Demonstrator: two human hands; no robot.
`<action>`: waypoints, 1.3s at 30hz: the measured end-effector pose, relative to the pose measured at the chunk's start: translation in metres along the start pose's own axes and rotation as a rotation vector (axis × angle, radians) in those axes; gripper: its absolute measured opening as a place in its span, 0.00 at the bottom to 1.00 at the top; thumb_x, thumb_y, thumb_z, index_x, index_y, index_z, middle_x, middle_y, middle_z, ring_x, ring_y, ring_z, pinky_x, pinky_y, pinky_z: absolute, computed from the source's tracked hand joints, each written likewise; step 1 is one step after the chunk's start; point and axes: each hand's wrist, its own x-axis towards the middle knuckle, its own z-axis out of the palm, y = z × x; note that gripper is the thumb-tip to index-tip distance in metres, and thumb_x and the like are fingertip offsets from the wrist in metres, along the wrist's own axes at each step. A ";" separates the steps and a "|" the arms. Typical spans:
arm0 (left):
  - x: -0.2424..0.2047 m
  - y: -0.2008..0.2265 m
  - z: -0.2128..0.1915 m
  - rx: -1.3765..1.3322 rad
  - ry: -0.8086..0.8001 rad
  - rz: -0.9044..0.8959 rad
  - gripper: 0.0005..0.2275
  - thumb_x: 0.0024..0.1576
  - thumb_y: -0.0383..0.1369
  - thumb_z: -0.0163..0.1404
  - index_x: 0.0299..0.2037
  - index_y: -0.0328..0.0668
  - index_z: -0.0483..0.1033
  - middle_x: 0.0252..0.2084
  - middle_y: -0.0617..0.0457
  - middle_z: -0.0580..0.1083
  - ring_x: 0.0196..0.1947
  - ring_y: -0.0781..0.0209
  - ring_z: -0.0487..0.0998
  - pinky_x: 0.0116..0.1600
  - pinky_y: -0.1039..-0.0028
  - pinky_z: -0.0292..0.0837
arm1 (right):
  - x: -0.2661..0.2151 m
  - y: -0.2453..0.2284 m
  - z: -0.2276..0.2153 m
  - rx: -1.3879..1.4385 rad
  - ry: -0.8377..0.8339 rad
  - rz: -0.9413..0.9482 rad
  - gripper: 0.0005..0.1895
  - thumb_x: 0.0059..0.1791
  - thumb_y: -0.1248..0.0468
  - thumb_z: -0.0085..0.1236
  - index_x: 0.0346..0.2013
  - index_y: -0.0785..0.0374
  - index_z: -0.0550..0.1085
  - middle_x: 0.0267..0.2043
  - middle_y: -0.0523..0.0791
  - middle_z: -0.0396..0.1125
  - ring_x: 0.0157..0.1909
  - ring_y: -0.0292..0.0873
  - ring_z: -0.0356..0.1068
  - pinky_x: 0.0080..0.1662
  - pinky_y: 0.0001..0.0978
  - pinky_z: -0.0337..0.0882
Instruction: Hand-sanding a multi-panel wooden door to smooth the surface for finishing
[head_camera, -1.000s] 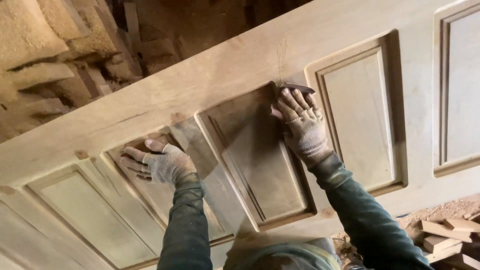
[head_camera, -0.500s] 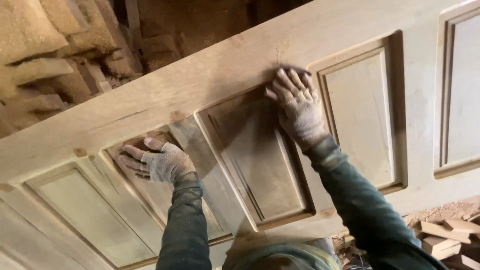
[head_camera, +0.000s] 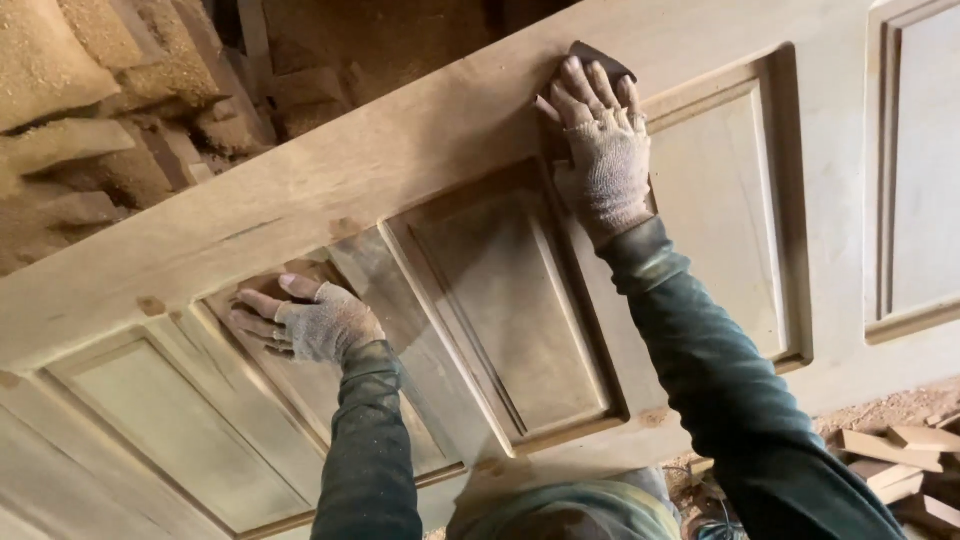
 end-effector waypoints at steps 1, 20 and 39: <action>0.000 0.002 -0.002 -0.011 -0.016 -0.010 0.26 0.69 0.49 0.38 0.72 0.43 0.64 0.75 0.40 0.56 0.75 0.43 0.58 0.72 0.48 0.52 | -0.001 -0.007 -0.008 0.035 -0.014 0.032 0.18 0.57 0.63 0.57 0.63 0.59 0.76 0.72 0.51 0.63 0.72 0.58 0.62 0.71 0.60 0.52; -0.003 -0.005 0.004 -0.102 0.039 0.055 0.23 0.71 0.45 0.45 0.73 0.44 0.61 0.72 0.32 0.57 0.74 0.36 0.57 0.72 0.39 0.52 | -0.022 0.011 0.003 -0.085 0.099 -0.111 0.21 0.47 0.65 0.69 0.56 0.51 0.79 0.65 0.45 0.71 0.68 0.52 0.67 0.67 0.56 0.59; -0.194 0.099 -0.194 -1.144 -1.488 0.101 0.36 0.53 0.44 0.61 0.70 0.34 0.64 0.62 0.33 0.72 0.65 0.43 0.70 0.68 0.53 0.64 | -0.113 0.033 -0.152 1.269 -0.851 0.455 0.08 0.55 0.66 0.52 0.37 0.70 0.72 0.16 0.46 0.65 0.18 0.40 0.68 0.20 0.25 0.68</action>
